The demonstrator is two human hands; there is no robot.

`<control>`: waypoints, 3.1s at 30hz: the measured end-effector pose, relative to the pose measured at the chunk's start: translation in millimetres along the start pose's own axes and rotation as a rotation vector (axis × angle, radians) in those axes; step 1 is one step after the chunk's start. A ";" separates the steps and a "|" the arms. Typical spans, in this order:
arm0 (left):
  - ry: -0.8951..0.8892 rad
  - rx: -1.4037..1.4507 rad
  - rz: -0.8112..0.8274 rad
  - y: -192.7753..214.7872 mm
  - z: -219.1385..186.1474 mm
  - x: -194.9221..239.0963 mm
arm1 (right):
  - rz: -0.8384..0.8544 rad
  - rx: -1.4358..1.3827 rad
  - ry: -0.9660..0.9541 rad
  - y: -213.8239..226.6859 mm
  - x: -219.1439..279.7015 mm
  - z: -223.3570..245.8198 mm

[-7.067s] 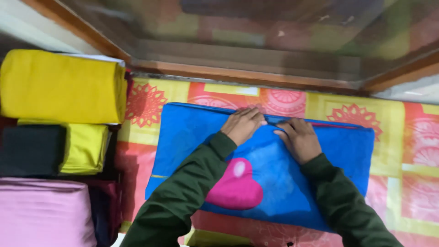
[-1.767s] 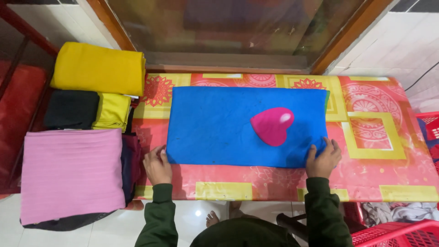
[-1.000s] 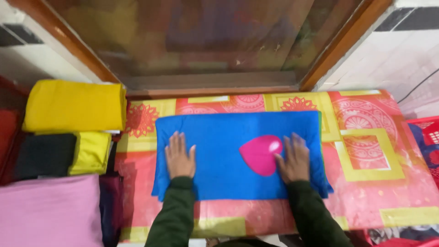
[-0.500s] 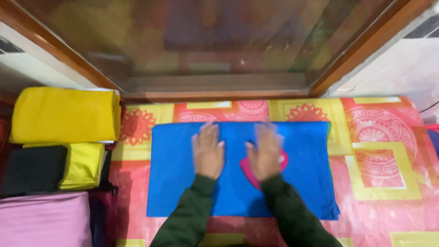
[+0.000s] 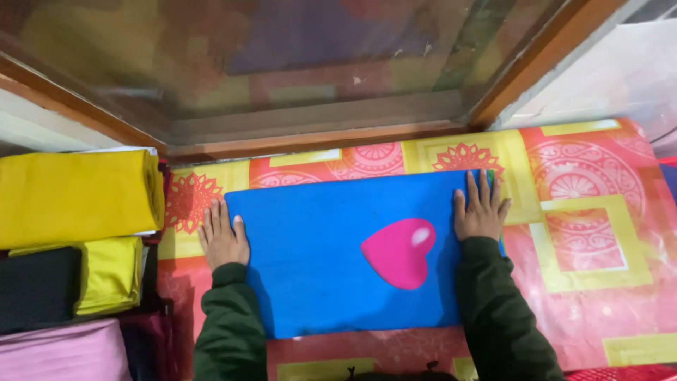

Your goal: The person folds a blue patterned cloth on a table covered with a red and yellow patterned tablecloth. They smooth the fabric, fold it multiple times into a compact square, and place it on a stack of other folded cloths.

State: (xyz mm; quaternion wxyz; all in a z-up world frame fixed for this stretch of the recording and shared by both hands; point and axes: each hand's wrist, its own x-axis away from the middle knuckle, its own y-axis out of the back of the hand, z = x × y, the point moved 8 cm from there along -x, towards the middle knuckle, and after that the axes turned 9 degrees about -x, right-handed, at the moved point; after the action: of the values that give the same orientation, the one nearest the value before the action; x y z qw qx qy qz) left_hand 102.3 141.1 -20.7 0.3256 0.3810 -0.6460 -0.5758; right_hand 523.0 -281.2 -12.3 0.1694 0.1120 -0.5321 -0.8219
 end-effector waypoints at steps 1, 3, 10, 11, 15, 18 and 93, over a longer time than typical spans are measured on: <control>-0.003 0.001 -0.002 -5.3 2.4 -5.7 | -0.003 -0.001 -0.001 -1.8 -2.1 -4.6; 0.009 -0.108 0.064 -25.1 16.6 -4.7 | 0.035 0.031 -0.075 -12.1 -0.2 -19.0; -0.206 0.025 -0.216 54.3 -146.6 163.0 | -0.302 -0.242 0.542 13.5 185.1 114.5; -0.284 0.039 -0.130 31.0 -157.5 181.4 | -0.142 -0.129 0.546 -11.0 201.9 112.8; -0.180 0.044 -0.215 24.0 -77.4 198.9 | -0.255 0.033 0.436 16.5 211.4 18.3; -0.079 -0.043 -0.152 34.1 -9.5 199.1 | -0.220 0.085 0.250 34.9 216.9 -49.9; 0.262 0.098 -0.199 45.5 48.6 195.2 | -0.234 -0.090 0.489 48.1 220.7 -27.2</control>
State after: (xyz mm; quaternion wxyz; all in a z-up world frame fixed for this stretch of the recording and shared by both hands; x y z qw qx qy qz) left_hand -41.9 -2.0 14.8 0.3294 0.5301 -0.5846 -0.5184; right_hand 338.0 -409.8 19.6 0.2015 0.3603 -0.4216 -0.8073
